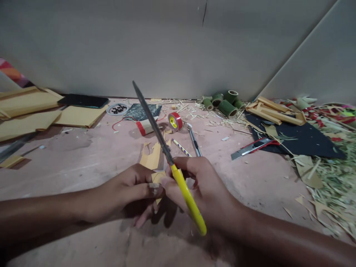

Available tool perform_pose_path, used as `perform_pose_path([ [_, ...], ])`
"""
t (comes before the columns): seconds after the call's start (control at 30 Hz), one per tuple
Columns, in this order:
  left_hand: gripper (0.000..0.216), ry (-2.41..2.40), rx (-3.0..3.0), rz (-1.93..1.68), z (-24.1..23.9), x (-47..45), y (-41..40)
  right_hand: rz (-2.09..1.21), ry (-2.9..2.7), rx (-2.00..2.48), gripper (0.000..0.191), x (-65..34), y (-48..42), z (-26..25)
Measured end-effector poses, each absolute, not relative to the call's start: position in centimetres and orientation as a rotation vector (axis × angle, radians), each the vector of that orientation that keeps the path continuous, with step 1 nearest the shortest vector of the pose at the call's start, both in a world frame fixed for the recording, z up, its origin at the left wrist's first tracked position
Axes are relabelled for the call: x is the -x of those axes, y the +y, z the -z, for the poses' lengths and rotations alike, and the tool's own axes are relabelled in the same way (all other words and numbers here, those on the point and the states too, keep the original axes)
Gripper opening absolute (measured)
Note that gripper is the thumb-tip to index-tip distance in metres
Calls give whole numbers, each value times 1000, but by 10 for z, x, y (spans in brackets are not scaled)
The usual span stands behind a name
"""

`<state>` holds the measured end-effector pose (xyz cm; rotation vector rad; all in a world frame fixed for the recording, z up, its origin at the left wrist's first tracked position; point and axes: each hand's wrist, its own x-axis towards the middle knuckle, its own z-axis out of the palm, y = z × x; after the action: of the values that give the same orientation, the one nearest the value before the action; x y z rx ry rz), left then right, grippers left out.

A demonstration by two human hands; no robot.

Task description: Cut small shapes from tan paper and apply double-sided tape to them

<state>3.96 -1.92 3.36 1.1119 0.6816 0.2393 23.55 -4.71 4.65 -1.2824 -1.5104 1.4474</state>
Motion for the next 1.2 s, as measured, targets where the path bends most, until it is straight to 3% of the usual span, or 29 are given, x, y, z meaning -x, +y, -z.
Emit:
perform_pose_path([
  [0.23, 44, 763, -968, -439, -26, -43, -36, -1345, -1439, 1293, 29, -231, -52, -48],
  [0.47, 45, 801, -1200, -511, -31, -41, -37, -1275, -1517, 1285, 24, -231, -51, -46],
  [0.7, 36, 985, -1377, -768, -49, -36, -23, -1431, -1592, 1229, 46, -247, -41, -44],
  [0.83, 37, 1026, -1346, -835, -53, -34, -23, -1544, -1628, 1124, 36, -248, -45, -60],
  [0.9, 37, 1027, -1333, -851, -53, -33, -25, -1581, -1712, 1160, 41, -247, -48, -69],
  [1.03, 38, 985, -1358, -855, -50, -31, -30, -1430, -1844, 1367, 44, -248, -52, -74],
  [1.2, 40, 993, -1376, -861, -54, -30, -32, -1412, -1925, 1283, 39, -247, -50, -76],
])
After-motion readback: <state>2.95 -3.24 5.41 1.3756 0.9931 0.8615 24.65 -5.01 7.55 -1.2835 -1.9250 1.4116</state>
